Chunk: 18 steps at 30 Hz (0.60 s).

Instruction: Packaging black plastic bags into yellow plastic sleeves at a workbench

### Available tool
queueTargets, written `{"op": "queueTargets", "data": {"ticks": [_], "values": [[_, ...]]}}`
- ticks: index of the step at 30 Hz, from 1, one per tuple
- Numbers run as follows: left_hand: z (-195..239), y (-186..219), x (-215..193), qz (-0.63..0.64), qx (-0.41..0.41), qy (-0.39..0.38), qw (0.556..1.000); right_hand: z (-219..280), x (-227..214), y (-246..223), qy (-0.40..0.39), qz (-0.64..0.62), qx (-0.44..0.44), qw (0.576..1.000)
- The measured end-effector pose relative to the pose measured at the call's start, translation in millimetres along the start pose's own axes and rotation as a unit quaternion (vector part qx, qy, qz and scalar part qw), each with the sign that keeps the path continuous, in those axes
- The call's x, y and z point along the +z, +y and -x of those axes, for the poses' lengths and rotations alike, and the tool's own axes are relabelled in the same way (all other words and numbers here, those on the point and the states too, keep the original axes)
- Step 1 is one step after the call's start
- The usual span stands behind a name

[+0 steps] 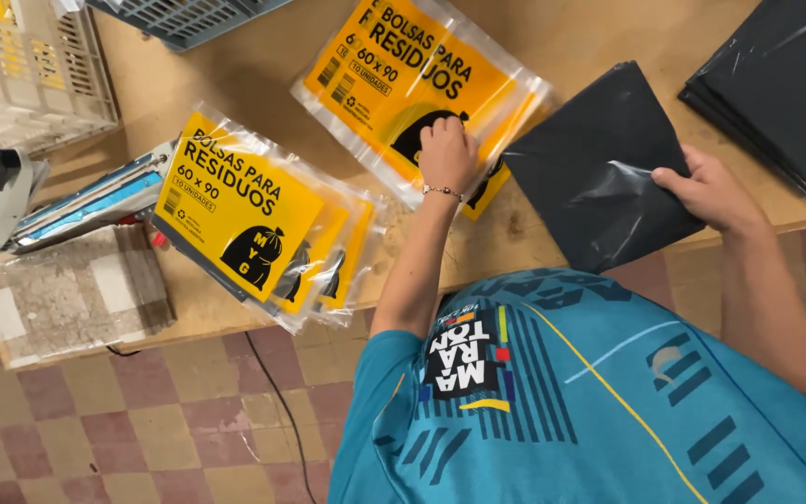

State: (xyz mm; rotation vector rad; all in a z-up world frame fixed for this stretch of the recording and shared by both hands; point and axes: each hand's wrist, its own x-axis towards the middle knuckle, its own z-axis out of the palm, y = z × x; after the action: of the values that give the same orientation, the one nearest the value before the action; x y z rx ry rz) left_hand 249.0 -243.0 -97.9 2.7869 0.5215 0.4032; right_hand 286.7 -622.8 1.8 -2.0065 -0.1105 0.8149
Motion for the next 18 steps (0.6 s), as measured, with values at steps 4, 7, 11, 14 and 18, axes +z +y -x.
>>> {"op": "queueTargets", "data": {"ticks": [4,7,11,14,18], "values": [[3,-9,20,0.033,0.051,-0.103,0.993,10,15,-20,0.016,-0.095,0.003,0.995],[-5,-14,35,0.023,0.046,-0.106,0.993,9,19,-23,0.035,-0.106,-0.018,0.994],[-12,-6,26,0.080,0.025,-0.115,0.990,9,23,-17,0.056,-0.144,-0.022,0.988],[-14,2,20,0.102,0.011,-0.107,0.989,4,37,-20,0.090,-0.156,-0.042,0.983],[-11,-1,28,0.062,0.022,-0.099,0.993,-3,54,-18,0.134,-0.180,0.012,0.975]]}}
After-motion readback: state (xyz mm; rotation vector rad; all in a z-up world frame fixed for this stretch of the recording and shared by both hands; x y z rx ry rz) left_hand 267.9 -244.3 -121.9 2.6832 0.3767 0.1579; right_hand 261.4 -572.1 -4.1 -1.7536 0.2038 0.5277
